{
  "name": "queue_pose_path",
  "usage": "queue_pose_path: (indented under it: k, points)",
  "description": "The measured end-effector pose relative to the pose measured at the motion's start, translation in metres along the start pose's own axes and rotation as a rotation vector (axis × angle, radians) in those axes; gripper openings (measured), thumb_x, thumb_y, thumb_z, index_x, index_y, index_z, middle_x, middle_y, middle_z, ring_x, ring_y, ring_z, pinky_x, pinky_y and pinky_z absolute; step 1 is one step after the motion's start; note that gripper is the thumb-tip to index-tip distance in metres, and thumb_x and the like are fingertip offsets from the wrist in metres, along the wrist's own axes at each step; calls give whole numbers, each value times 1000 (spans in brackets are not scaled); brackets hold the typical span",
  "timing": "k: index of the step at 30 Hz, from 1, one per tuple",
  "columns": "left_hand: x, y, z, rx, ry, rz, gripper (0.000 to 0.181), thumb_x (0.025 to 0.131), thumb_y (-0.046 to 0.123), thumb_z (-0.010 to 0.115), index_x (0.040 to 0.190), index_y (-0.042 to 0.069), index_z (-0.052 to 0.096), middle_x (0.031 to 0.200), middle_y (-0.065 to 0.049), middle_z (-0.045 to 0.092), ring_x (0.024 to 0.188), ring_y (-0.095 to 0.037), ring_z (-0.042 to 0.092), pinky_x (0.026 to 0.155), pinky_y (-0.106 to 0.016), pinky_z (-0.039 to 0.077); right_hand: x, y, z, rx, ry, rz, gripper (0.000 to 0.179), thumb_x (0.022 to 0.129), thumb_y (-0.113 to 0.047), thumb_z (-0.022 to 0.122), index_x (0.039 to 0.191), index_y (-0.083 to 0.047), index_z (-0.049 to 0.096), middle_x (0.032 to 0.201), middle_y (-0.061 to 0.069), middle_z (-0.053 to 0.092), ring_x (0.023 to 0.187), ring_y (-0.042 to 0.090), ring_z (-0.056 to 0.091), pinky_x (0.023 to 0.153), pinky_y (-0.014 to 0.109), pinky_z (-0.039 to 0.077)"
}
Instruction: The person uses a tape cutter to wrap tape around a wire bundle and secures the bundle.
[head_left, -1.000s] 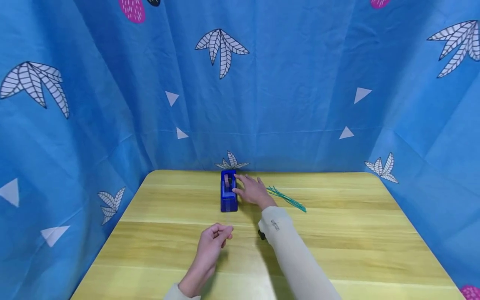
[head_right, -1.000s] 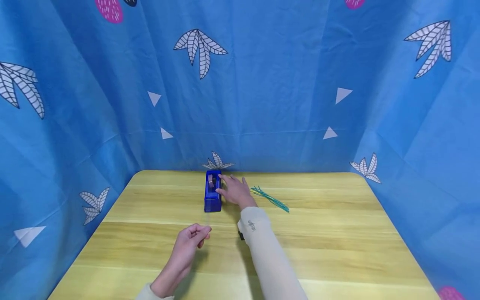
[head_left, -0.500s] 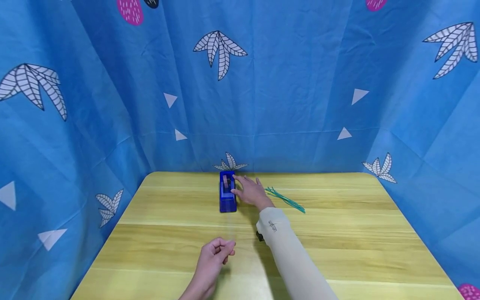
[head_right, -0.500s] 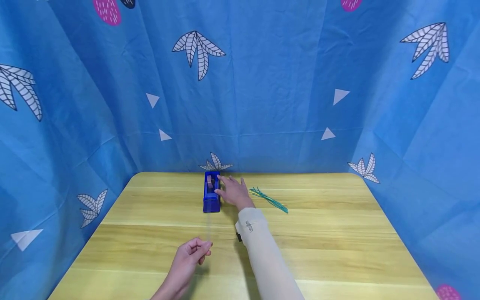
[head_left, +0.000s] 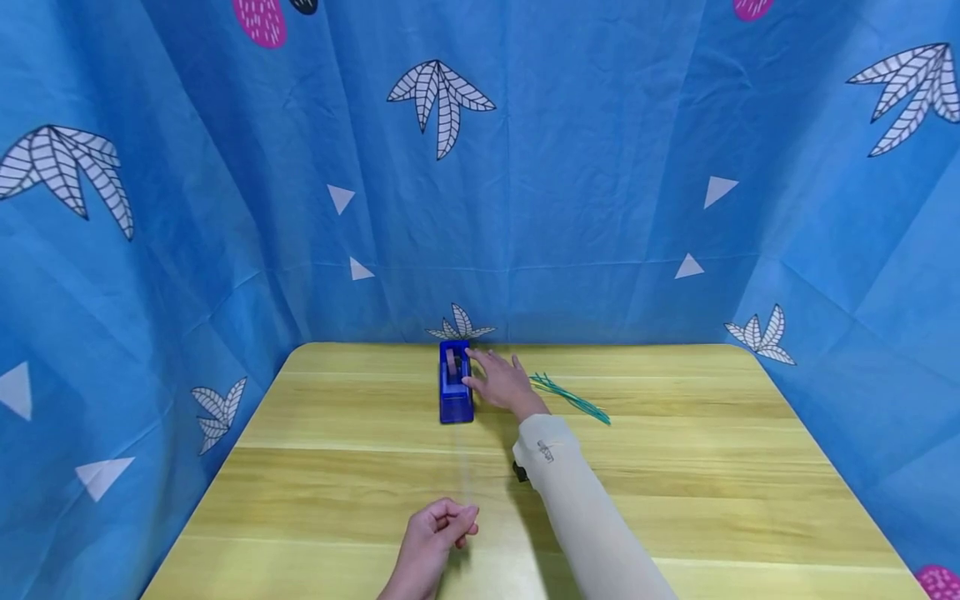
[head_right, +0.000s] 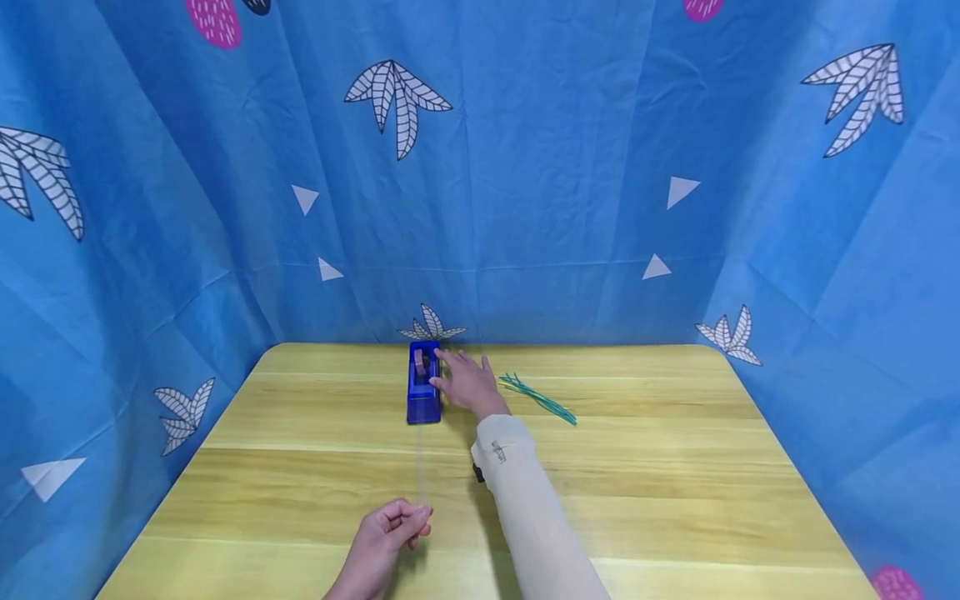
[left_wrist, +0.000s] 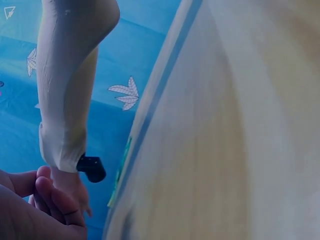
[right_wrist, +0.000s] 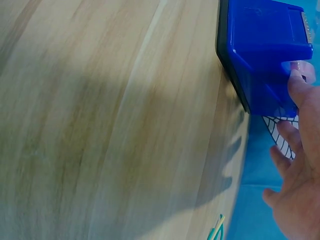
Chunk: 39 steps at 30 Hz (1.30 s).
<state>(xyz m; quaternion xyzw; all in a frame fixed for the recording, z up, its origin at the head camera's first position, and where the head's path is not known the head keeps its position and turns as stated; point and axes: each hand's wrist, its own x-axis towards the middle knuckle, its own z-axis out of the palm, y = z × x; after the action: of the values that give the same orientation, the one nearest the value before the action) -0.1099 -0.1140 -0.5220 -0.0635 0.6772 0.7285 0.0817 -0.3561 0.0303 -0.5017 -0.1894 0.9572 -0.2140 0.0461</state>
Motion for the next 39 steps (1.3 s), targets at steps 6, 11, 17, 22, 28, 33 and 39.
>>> queue_pose_path:
  k: [6,11,17,22,28,33,39]
  points:
    - [1,-13,-3,-12,7,-15,15,98,12,70,91,-1,68,75,4,67,67,-8,58,68,-20,50,0,0,0,6,-5,6,67,107,-53,47,165,-28,26,168,5,33,158,30,26,128,60,8]
    - [3,-22,-4,-52,-10,-30,13,99,10,69,91,0,69,74,5,67,66,-6,58,67,-19,50,-1,0,1,-5,-5,6,66,107,-54,46,165,-29,24,168,4,33,158,30,25,128,60,8]
    - [4,-25,-3,-49,-17,-34,13,99,9,69,90,0,69,72,6,66,64,-5,58,65,-18,50,-2,0,3,0,-4,9,66,107,-53,46,165,-28,25,168,5,34,158,31,26,128,60,8]
    - [3,-25,-2,-41,-17,-36,14,99,11,69,90,-1,68,73,6,66,64,-5,58,65,-18,50,-4,-2,2,-3,2,14,66,107,-53,47,165,-29,25,168,6,34,157,31,27,128,61,9]
    - [3,-24,-2,-50,-13,-39,15,98,10,70,89,-1,68,72,6,66,63,-4,59,65,-18,51,-4,-2,2,-31,21,5,66,107,-54,47,165,-29,26,167,6,36,157,32,28,128,61,9]
    - [3,-25,-3,-63,-27,-37,14,99,10,70,91,-2,69,72,6,66,64,-4,59,65,-18,51,-3,0,1,-28,66,-9,66,106,-51,51,164,-29,29,163,10,43,153,34,36,127,60,16]
    - [3,-25,-3,-53,-34,-38,14,99,10,69,91,-2,69,72,6,66,63,-4,58,65,-18,51,-11,18,-11,108,156,-6,56,106,-39,59,155,-16,47,148,13,59,137,38,54,115,58,41]
